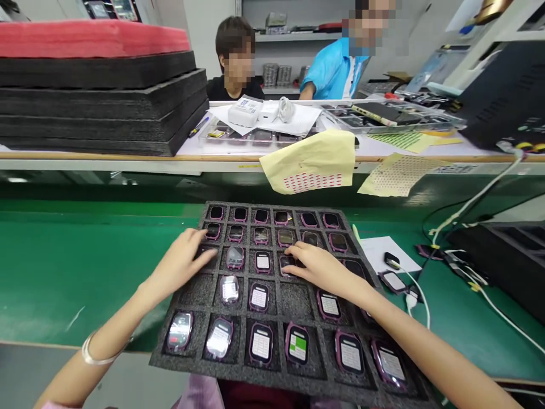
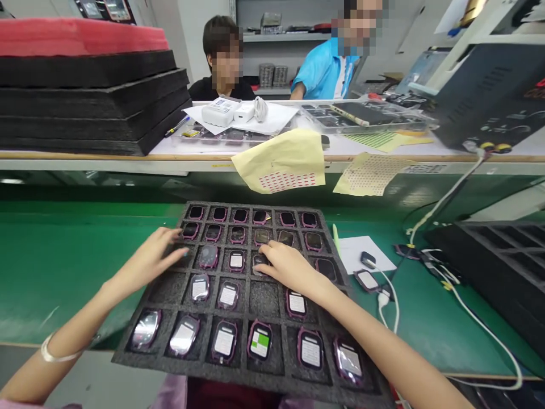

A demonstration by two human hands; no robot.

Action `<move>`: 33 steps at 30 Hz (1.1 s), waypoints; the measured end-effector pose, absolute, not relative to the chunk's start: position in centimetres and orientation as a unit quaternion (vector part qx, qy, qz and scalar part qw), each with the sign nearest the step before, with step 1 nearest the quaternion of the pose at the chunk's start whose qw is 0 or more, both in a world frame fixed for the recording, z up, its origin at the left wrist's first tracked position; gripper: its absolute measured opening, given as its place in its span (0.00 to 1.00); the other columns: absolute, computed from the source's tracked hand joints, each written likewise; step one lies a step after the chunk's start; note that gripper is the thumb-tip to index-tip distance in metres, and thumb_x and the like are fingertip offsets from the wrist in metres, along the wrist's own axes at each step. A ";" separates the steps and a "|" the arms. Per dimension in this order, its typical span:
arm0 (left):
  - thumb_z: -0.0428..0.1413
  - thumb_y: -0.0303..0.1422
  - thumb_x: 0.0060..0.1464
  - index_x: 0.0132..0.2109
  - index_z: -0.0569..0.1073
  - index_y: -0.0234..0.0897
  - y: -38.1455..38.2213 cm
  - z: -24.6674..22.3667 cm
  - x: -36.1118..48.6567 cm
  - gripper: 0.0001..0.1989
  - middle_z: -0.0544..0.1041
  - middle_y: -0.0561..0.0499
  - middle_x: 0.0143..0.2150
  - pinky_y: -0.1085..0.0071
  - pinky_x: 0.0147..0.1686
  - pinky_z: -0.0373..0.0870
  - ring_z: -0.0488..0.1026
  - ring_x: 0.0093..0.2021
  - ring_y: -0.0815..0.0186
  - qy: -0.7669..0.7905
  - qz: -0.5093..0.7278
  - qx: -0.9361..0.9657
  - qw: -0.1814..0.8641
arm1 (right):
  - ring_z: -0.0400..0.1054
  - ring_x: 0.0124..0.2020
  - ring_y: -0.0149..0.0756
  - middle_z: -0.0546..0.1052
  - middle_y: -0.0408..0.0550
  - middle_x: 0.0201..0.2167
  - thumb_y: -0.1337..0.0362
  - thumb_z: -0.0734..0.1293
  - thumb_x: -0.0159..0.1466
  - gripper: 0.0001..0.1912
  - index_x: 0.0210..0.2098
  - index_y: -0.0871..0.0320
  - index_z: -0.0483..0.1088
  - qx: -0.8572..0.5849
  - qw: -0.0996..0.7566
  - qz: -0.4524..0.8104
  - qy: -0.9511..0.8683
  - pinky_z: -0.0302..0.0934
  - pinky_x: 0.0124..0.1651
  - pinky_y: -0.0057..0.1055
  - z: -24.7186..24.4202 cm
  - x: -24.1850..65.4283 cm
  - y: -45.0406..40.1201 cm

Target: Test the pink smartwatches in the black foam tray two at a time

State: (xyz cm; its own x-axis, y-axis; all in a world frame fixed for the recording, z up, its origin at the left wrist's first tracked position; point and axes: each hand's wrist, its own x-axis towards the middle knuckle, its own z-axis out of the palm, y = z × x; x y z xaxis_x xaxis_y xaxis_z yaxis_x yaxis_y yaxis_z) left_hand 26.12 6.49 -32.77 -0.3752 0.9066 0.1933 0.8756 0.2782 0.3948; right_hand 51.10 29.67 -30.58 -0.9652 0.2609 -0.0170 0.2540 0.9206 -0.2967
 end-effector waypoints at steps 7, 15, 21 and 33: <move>0.54 0.38 0.56 0.48 0.68 0.32 11.1 -31.1 31.2 0.16 0.75 0.39 0.44 0.55 0.45 0.70 0.73 0.46 0.49 0.795 0.166 0.576 0.090 | 0.70 0.32 0.39 0.74 0.47 0.31 0.61 0.70 0.62 0.09 0.38 0.59 0.70 -0.179 0.058 0.216 -0.958 0.63 0.35 0.32 -31.6 51.7 28.8; 0.58 0.31 0.46 0.44 0.63 0.36 11.6 -30.3 29.5 0.18 0.73 0.48 0.38 0.63 0.36 0.72 0.74 0.35 0.62 0.730 0.464 0.425 0.268 | 0.73 0.32 0.38 0.76 0.50 0.36 0.55 0.68 0.62 0.13 0.37 0.57 0.63 -0.181 0.140 0.612 -0.757 0.69 0.28 0.31 -30.0 51.2 27.9; 0.59 0.26 0.42 0.46 0.67 0.32 12.9 -28.1 32.0 0.20 0.68 0.56 0.28 0.77 0.21 0.62 0.67 0.24 0.73 0.565 0.589 0.310 0.487 | 0.58 0.16 0.22 0.78 0.56 0.36 0.58 0.70 0.62 0.20 0.51 0.62 0.69 -0.198 0.107 0.764 -0.605 0.50 0.13 0.19 -27.3 50.4 27.4; 0.54 0.29 0.54 0.58 0.63 0.40 11.6 -29.4 35.2 0.24 0.72 0.52 0.39 0.72 0.36 0.66 0.69 0.35 0.67 0.669 0.500 0.468 0.288 | 0.66 0.21 0.28 0.76 0.49 0.33 0.62 0.73 0.58 0.20 0.50 0.57 0.73 -0.103 0.078 0.865 -0.485 0.64 0.20 0.24 -29.6 51.1 27.3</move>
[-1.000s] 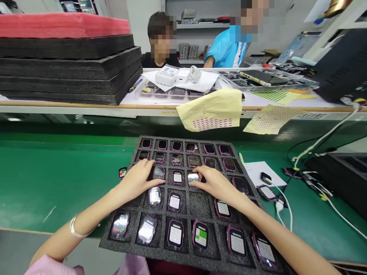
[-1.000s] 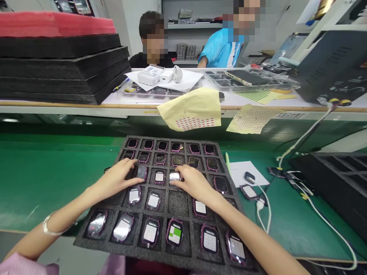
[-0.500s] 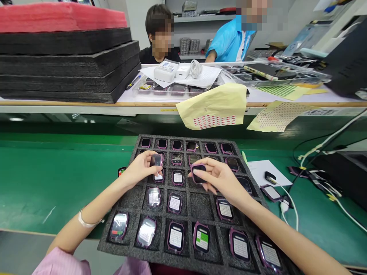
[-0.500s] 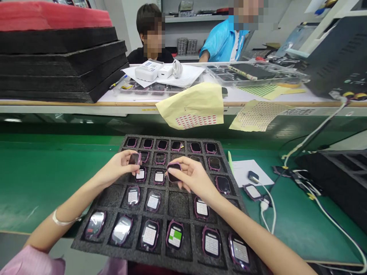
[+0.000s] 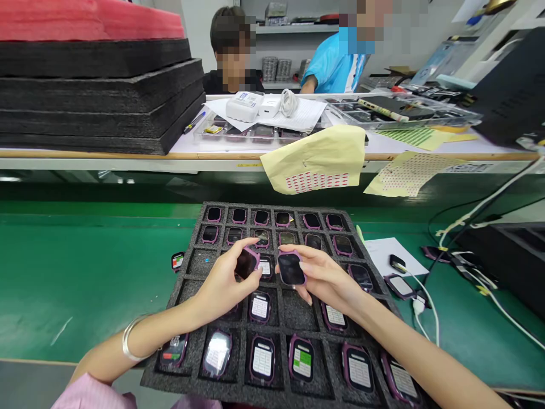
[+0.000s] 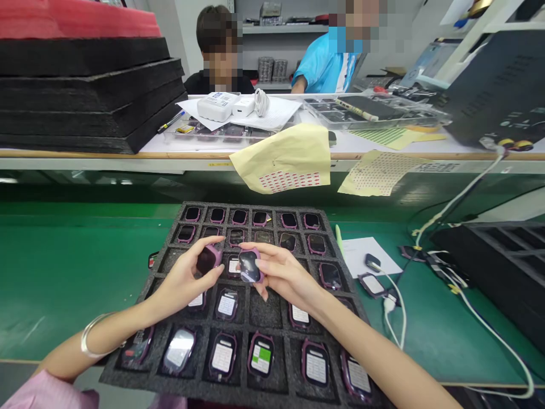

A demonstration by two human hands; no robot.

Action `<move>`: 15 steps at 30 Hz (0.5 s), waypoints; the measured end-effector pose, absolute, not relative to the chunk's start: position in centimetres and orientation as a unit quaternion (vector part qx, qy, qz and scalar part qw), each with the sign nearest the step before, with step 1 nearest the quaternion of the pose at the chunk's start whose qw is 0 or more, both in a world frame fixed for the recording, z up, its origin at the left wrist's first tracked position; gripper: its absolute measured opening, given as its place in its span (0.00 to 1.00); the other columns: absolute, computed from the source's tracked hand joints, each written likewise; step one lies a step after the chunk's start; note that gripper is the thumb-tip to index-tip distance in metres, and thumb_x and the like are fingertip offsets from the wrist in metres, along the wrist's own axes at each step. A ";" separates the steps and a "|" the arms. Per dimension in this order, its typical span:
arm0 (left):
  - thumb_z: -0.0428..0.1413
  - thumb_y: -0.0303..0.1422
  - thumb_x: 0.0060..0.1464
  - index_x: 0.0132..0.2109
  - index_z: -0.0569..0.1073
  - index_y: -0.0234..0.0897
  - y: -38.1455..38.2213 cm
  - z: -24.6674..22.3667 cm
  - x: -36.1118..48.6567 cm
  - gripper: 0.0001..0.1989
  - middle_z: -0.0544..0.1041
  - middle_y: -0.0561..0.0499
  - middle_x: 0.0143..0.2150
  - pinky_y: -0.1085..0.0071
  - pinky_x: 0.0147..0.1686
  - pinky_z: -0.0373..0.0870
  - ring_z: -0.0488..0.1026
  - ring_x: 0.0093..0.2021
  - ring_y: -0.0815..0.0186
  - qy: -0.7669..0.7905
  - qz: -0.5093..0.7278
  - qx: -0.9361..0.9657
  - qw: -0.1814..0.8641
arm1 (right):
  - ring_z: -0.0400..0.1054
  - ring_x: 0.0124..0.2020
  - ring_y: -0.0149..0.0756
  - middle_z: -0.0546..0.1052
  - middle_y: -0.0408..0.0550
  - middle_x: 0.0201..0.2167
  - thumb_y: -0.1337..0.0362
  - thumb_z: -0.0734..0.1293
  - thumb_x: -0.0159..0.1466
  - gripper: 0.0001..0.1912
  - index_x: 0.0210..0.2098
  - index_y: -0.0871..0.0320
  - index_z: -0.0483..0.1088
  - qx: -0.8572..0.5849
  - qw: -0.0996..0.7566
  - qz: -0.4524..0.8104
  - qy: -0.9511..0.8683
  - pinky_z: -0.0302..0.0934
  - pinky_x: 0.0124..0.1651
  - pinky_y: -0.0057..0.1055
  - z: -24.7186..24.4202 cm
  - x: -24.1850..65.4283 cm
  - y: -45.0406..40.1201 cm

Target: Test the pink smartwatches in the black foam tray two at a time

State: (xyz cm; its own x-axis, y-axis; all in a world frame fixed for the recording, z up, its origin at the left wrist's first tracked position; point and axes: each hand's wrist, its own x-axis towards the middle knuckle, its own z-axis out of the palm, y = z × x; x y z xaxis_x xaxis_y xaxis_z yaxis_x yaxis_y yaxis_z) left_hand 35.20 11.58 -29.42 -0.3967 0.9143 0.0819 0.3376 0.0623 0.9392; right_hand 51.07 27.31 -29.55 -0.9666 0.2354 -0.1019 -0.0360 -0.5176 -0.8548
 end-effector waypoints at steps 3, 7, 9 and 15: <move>0.54 0.29 0.53 0.58 0.63 0.41 11.3 -29.4 35.3 0.24 0.72 0.53 0.35 0.73 0.34 0.65 0.68 0.32 0.67 0.676 0.486 0.483 0.272 | 0.65 0.19 0.27 0.78 0.53 0.36 0.62 0.73 0.59 0.21 0.52 0.57 0.71 -0.076 0.063 0.876 -0.473 0.60 0.16 0.22 -29.4 51.2 27.2; 0.54 0.26 0.51 0.56 0.65 0.41 11.0 -29.7 35.6 0.24 0.71 0.54 0.33 0.73 0.32 0.64 0.67 0.30 0.68 0.672 0.474 0.512 0.250 | 0.65 0.21 0.28 0.78 0.55 0.39 0.62 0.73 0.58 0.22 0.51 0.57 0.71 -0.067 0.053 0.879 -0.469 0.58 0.17 0.21 -29.5 51.1 27.1; 0.54 0.27 0.51 0.56 0.65 0.41 11.0 -29.7 35.7 0.24 0.71 0.54 0.33 0.74 0.29 0.64 0.67 0.29 0.68 0.675 0.472 0.511 0.248 | 0.65 0.21 0.28 0.78 0.56 0.39 0.62 0.73 0.59 0.21 0.50 0.58 0.71 -0.068 0.051 0.880 -0.468 0.57 0.18 0.21 -29.5 51.1 27.0; 0.56 0.30 0.53 0.58 0.63 0.41 11.0 -29.8 36.0 0.25 0.72 0.52 0.36 0.75 0.29 0.68 0.69 0.32 0.68 0.672 0.485 0.491 0.270 | 0.65 0.21 0.28 0.79 0.60 0.40 0.62 0.72 0.60 0.21 0.51 0.58 0.70 -0.060 0.035 0.879 -0.472 0.57 0.19 0.22 -29.6 51.3 27.2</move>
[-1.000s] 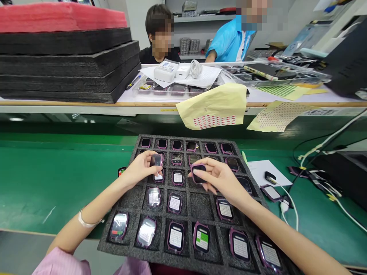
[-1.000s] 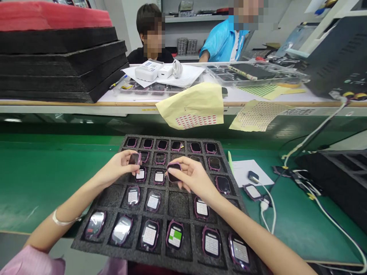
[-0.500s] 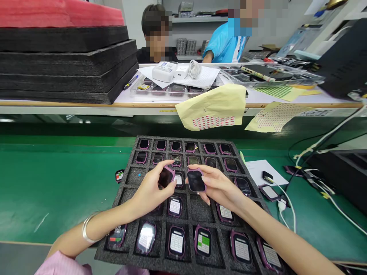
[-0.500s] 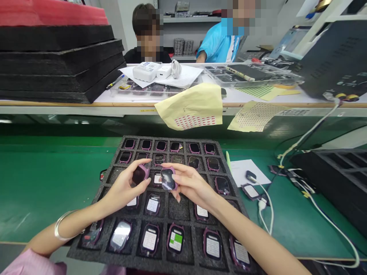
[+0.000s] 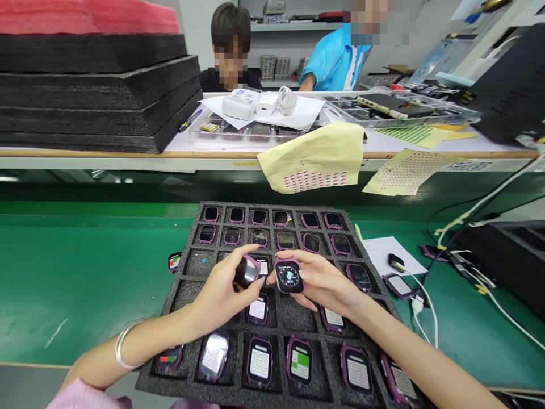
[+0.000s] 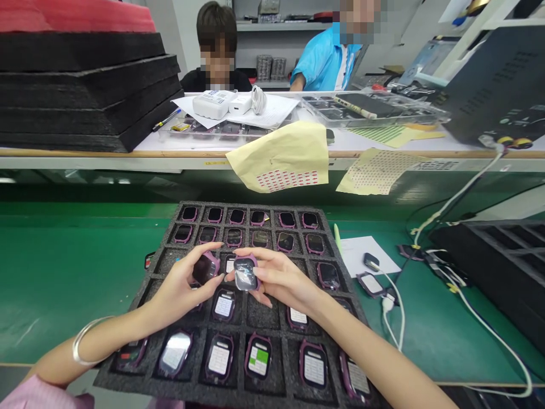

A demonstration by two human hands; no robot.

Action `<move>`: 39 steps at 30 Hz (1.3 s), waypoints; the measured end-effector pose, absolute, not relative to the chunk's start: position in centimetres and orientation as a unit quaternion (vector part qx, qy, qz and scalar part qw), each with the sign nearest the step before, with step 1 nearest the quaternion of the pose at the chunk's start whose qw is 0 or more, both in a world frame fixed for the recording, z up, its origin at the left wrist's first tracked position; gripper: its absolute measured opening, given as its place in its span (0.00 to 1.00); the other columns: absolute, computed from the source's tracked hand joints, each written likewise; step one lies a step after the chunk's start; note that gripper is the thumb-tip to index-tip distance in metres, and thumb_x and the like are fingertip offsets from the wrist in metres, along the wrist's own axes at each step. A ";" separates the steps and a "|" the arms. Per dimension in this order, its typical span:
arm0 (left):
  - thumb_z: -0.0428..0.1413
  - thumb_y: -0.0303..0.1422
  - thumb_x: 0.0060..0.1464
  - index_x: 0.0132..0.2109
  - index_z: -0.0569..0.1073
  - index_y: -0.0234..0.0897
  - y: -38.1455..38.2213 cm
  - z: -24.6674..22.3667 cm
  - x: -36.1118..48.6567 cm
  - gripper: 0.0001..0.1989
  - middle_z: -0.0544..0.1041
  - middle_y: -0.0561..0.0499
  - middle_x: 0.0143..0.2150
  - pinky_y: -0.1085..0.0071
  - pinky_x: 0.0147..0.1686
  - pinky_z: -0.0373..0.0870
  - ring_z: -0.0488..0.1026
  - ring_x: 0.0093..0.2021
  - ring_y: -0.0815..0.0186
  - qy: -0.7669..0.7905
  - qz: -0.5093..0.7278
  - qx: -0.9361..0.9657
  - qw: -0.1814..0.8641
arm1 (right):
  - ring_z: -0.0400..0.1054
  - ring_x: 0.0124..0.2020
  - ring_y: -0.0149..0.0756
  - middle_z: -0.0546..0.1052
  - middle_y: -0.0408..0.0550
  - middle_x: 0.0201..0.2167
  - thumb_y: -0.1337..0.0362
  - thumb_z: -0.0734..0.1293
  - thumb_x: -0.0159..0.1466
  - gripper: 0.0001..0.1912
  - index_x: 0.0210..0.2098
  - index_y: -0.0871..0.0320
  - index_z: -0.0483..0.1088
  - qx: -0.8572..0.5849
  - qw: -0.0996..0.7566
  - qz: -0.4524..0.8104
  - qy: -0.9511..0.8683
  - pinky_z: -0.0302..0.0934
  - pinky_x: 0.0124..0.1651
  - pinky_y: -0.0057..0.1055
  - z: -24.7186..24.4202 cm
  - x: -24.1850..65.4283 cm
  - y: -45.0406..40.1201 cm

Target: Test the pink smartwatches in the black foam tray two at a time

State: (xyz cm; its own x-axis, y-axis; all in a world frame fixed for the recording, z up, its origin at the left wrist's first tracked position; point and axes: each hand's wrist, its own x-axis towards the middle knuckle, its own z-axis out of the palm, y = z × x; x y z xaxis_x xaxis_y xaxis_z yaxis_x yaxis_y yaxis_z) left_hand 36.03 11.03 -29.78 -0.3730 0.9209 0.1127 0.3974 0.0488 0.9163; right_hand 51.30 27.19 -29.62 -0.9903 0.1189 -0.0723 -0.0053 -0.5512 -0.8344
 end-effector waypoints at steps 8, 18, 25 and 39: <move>0.55 0.31 0.54 0.59 0.62 0.41 11.1 -30.2 36.1 0.25 0.74 0.49 0.42 0.73 0.31 0.69 0.71 0.36 0.65 0.672 0.479 0.504 0.254 | 0.67 0.22 0.30 0.79 0.59 0.41 0.61 0.73 0.58 0.24 0.53 0.58 0.70 -0.081 0.045 0.869 -0.486 0.60 0.19 0.24 -30.0 51.3 27.3; 0.53 0.25 0.52 0.57 0.63 0.39 10.9 -29.9 36.2 0.24 0.75 0.48 0.48 0.68 0.46 0.68 0.73 0.45 0.62 0.650 0.455 0.538 0.285 | 0.70 0.22 0.30 0.79 0.56 0.39 0.64 0.73 0.58 0.21 0.51 0.60 0.73 -0.073 0.056 0.853 -0.514 0.66 0.21 0.24 -30.0 51.5 26.9; 0.53 0.24 0.52 0.54 0.65 0.39 11.0 -29.8 36.0 0.21 0.75 0.50 0.43 0.70 0.43 0.67 0.72 0.41 0.64 0.648 0.455 0.538 0.292 | 0.68 0.20 0.27 0.79 0.54 0.37 0.64 0.73 0.58 0.21 0.51 0.61 0.74 -0.083 0.041 0.841 -0.534 0.67 0.21 0.23 -29.9 51.7 26.6; 0.53 0.25 0.52 0.55 0.64 0.37 11.0 -29.4 36.1 0.22 0.73 0.53 0.38 0.72 0.40 0.66 0.69 0.36 0.67 0.643 0.470 0.529 0.293 | 0.67 0.21 0.28 0.78 0.55 0.35 0.62 0.71 0.61 0.20 0.51 0.61 0.73 -0.060 0.047 0.842 -0.534 0.65 0.20 0.22 -29.9 51.8 26.6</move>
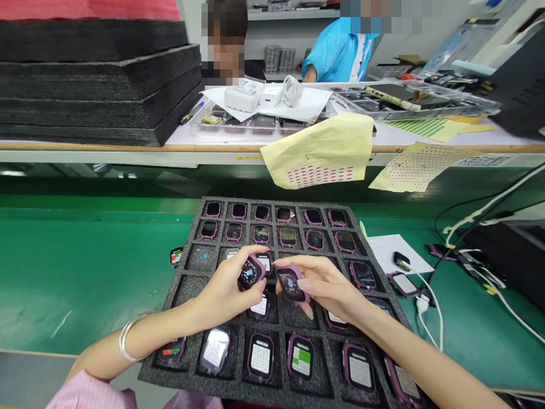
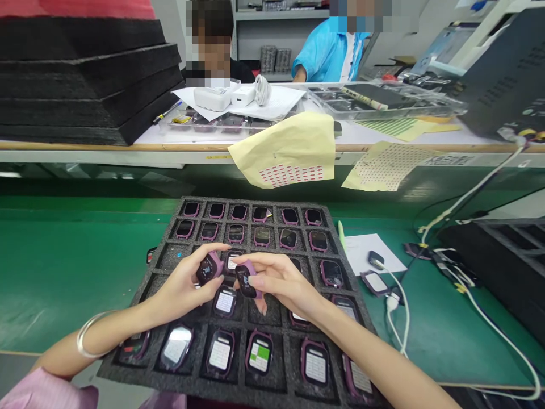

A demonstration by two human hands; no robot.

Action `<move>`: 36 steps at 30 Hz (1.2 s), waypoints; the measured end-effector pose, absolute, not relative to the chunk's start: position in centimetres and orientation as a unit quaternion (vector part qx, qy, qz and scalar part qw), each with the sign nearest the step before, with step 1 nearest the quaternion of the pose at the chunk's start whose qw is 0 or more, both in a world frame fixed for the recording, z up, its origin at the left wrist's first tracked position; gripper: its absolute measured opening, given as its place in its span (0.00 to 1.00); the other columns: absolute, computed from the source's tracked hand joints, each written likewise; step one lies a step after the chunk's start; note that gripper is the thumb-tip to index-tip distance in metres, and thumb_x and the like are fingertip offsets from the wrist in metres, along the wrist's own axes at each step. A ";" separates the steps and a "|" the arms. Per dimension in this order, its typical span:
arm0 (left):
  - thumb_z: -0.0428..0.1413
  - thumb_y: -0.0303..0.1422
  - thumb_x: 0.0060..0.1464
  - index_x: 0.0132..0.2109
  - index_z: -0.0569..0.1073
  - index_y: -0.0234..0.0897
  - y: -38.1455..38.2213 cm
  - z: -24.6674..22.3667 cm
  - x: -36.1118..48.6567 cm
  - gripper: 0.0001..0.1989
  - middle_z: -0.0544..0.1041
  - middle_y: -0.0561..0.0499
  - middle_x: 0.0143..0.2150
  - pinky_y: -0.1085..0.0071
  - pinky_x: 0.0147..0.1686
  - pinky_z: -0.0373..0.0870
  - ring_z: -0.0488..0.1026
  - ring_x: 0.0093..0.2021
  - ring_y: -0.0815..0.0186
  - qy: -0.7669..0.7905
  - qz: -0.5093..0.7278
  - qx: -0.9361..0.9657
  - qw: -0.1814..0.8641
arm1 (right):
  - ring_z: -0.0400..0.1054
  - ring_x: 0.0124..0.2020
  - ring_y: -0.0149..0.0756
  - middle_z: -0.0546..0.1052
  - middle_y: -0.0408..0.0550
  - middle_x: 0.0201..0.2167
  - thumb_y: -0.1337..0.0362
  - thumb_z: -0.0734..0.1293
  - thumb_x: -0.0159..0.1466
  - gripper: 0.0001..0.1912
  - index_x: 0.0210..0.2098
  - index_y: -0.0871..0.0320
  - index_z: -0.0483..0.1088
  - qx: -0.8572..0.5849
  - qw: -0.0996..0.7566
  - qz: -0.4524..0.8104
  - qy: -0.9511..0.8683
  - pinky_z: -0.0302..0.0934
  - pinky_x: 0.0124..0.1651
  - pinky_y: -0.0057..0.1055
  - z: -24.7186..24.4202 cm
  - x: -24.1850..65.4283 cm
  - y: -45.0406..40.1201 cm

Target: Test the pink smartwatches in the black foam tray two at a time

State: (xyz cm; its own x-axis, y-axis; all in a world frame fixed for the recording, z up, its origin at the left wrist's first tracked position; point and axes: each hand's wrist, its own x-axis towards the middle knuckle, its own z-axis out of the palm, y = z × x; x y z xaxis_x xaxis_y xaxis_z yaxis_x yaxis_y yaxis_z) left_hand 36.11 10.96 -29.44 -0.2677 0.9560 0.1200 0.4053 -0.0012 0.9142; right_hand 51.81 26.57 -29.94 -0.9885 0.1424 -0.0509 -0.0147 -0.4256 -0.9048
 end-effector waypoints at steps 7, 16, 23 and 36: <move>0.52 0.24 0.51 0.53 0.64 0.37 11.0 -29.3 36.1 0.20 0.73 0.53 0.39 0.73 0.40 0.65 0.69 0.37 0.67 0.636 0.463 0.540 0.299 | 0.66 0.21 0.27 0.78 0.55 0.37 0.65 0.71 0.60 0.20 0.52 0.60 0.73 -0.071 0.043 0.837 -0.541 0.67 0.22 0.23 -30.0 52.0 26.7; 0.53 0.24 0.51 0.52 0.65 0.38 11.0 -29.4 36.0 0.20 0.72 0.54 0.39 0.74 0.39 0.64 0.68 0.36 0.68 0.637 0.477 0.526 0.302 | 0.69 0.24 0.29 0.78 0.54 0.36 0.65 0.71 0.61 0.18 0.51 0.60 0.73 -0.066 0.062 0.840 -0.535 0.68 0.23 0.22 -29.7 52.1 26.8; 0.53 0.24 0.52 0.51 0.65 0.40 11.1 -29.4 36.0 0.19 0.71 0.55 0.38 0.75 0.36 0.64 0.67 0.35 0.69 0.642 0.475 0.524 0.297 | 0.68 0.22 0.28 0.78 0.55 0.37 0.63 0.70 0.62 0.19 0.52 0.60 0.73 -0.054 0.059 0.833 -0.548 0.68 0.23 0.21 -29.7 52.4 27.0; 0.53 0.22 0.50 0.49 0.66 0.39 10.9 -29.3 36.0 0.18 0.70 0.56 0.34 0.75 0.34 0.64 0.67 0.32 0.70 0.649 0.485 0.518 0.274 | 0.70 0.21 0.28 0.79 0.55 0.37 0.64 0.71 0.62 0.18 0.51 0.60 0.73 -0.053 0.053 0.839 -0.538 0.68 0.21 0.22 -29.3 52.5 27.0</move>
State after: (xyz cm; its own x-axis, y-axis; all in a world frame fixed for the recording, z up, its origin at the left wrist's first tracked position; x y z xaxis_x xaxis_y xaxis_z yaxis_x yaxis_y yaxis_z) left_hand 36.01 10.89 -29.27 -0.3127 0.9383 0.1474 0.4060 -0.0082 0.9138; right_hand 52.48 26.98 -29.27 -0.9886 0.1469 -0.0316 -0.0326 -0.4149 -0.9093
